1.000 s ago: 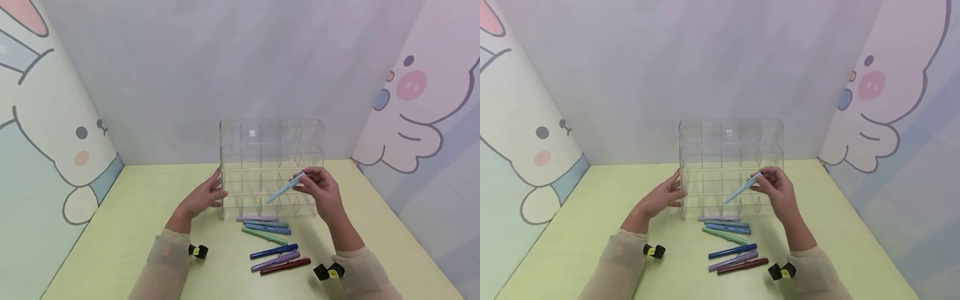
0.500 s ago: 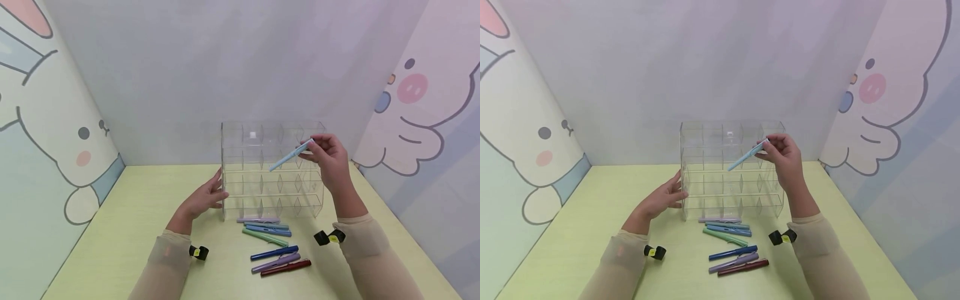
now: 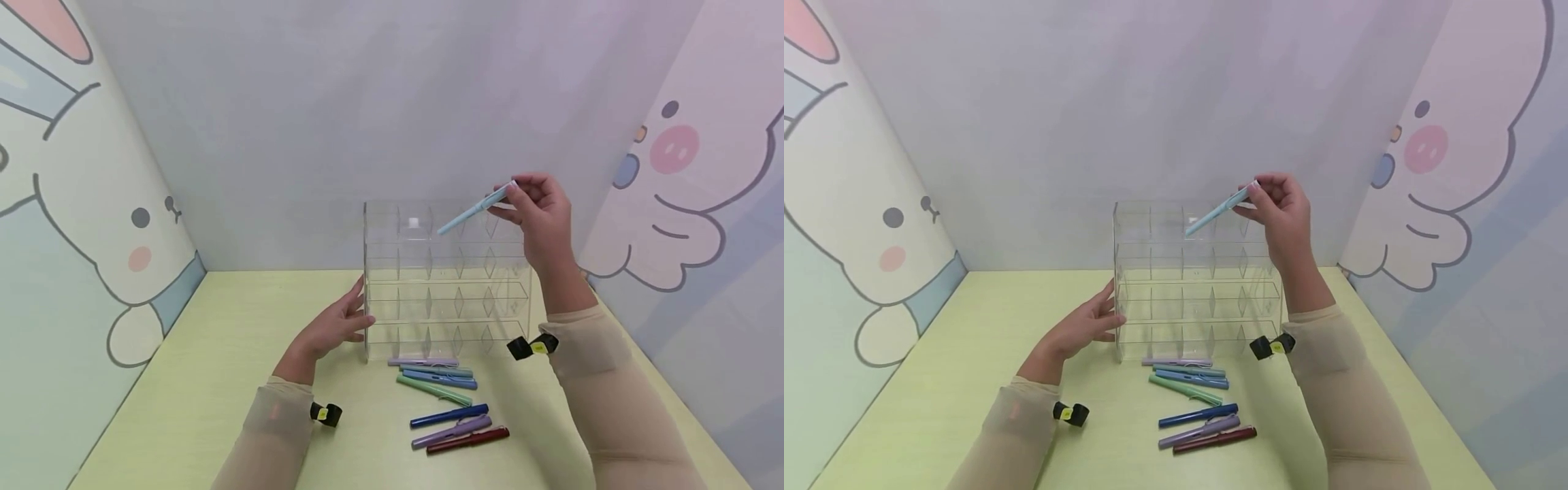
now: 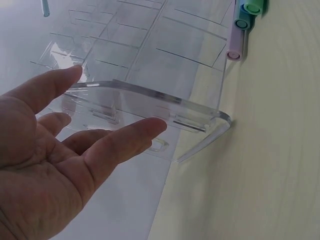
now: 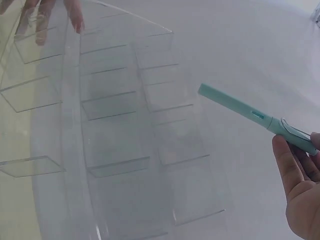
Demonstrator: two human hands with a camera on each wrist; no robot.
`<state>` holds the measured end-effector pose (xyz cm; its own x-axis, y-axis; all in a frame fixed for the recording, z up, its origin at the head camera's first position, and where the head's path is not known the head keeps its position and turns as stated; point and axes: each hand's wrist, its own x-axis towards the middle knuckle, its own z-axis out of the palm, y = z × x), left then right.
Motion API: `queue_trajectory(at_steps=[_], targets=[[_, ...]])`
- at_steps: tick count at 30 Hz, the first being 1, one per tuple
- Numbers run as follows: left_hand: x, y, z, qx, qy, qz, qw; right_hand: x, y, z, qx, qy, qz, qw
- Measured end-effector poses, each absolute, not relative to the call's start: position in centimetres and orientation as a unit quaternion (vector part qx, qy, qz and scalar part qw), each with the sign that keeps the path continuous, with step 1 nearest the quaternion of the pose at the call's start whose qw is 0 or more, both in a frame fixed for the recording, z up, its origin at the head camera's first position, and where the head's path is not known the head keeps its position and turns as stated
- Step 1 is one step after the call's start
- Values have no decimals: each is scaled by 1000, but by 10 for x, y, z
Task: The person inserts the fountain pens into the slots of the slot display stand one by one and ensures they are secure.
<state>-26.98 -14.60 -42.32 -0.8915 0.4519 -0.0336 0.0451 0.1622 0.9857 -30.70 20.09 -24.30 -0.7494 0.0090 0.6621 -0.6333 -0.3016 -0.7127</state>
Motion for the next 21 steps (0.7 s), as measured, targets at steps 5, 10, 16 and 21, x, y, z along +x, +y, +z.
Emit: queue_trajectory(at_steps=[5,10,16,21], targets=[[-270,-146,-424,167,746,624,162,-316,198,-230,270,-560,751,221],[-270,-146,-424,168,745,624,163,-325,194,-220,265,-568,745,226],[-269,-146,-423,168,745,624,164,-332,187,-215,274,-587,725,234],[-267,-145,-422,171,744,625,163,-337,181,-218,273,-594,724,220]])
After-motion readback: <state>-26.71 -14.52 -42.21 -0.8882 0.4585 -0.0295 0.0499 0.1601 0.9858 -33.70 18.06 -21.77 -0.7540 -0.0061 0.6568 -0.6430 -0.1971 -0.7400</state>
